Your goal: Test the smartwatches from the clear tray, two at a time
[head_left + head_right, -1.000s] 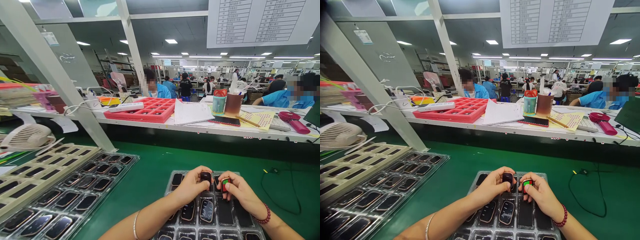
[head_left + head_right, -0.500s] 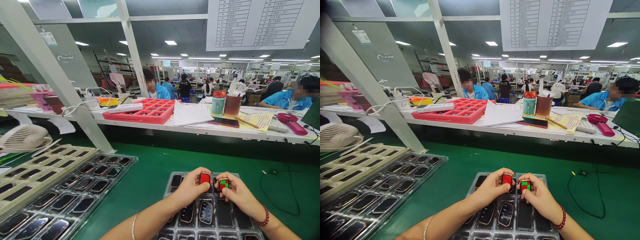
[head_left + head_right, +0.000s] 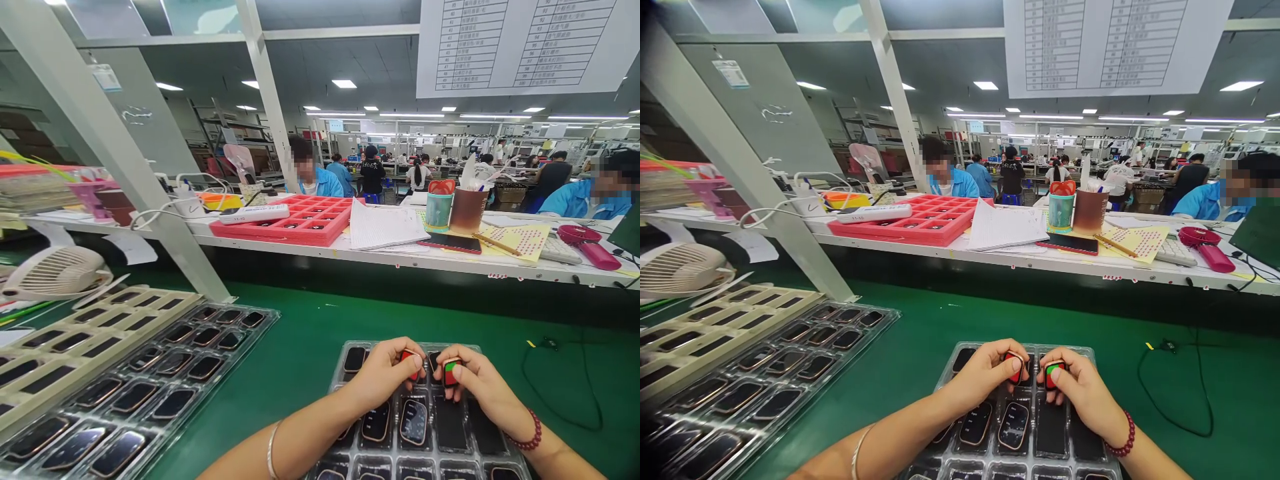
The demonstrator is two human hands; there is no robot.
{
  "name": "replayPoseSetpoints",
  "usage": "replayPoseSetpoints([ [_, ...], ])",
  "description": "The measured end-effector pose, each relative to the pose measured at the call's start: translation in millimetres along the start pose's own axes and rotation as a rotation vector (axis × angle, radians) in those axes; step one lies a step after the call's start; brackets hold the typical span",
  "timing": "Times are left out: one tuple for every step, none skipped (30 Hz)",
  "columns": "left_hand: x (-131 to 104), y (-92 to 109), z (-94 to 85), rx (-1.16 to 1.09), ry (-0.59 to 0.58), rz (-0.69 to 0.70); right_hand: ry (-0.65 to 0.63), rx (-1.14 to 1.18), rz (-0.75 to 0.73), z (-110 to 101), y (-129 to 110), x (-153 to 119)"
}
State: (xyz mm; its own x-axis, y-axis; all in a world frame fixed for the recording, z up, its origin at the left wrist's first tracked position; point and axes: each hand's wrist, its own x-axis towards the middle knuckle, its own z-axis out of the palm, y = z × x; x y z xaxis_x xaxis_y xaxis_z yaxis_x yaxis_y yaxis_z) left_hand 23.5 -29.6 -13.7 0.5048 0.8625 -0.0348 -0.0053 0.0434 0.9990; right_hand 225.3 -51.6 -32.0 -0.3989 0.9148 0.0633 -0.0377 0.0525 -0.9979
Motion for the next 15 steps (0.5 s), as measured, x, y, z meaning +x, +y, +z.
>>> replayPoseSetpoints([
  [-0.2, 0.8, 0.1, 0.006, 0.002, -0.005, 0.008, 0.013, 0.009, 0.1, -0.1, 0.2],
  [-0.4, 1.7, 0.2, 0.012, 0.006, -0.011, 0.018, 0.026, 0.02, 0.3, -0.1, 0.3],
  [-0.6, 2.6, 0.4, 0.012, 0.008, -0.014, 0.029, 0.037, 0.031, 0.5, -0.2, 0.4],
  [-0.8, 3.4, 0.5, 0.004, 0.012, -0.009, 0.04, 0.045, 0.04, 0.8, -0.2, 0.4],
  [-0.9, 4.2, 0.7, -0.007, 0.013, -0.002, 0.046, 0.049, 0.045, 1.0, -0.3, 0.3],
  [-1.0, 4.9, 0.9, -0.014, 0.015, 0.004, 0.05, 0.051, 0.045, 1.2, -0.5, 0.2],
  [-1.1, 5.3, 1.0, -0.015, 0.02, 0.006, 0.052, 0.05, 0.043, 1.3, -0.7, 0.0],
  [-1.0, 5.6, 1.1, -0.009, 0.028, 0.0, 0.052, 0.047, 0.04, 1.4, -0.9, -0.1],
  [-1.0, 5.5, 1.1, 0.004, 0.037, -0.013, 0.051, 0.044, 0.036, 1.4, -1.2, -0.1],
  [-0.8, 5.2, 1.1, 0.019, 0.046, -0.03, 0.05, 0.039, 0.033, 1.5, -1.6, -0.1],
  [-0.6, 4.6, 1.0, 0.029, 0.051, -0.043, 0.048, 0.035, 0.029, 1.7, -1.9, 0.0],
  [-0.3, 3.9, 0.8, 0.03, 0.051, -0.05, 0.045, 0.029, 0.026, 1.9, -2.3, 0.1],
  [0.0, 3.1, 0.7, 0.025, 0.046, -0.053, 0.04, 0.022, 0.022, 2.2, -2.6, 0.2],
  [0.2, 2.4, 0.5, 0.016, 0.039, -0.052, 0.037, 0.015, 0.019, 2.6, -2.7, 0.2],
  [0.4, 1.7, 0.4, 0.003, 0.031, -0.052, 0.036, 0.009, 0.016, 2.8, -2.8, 0.2],
])
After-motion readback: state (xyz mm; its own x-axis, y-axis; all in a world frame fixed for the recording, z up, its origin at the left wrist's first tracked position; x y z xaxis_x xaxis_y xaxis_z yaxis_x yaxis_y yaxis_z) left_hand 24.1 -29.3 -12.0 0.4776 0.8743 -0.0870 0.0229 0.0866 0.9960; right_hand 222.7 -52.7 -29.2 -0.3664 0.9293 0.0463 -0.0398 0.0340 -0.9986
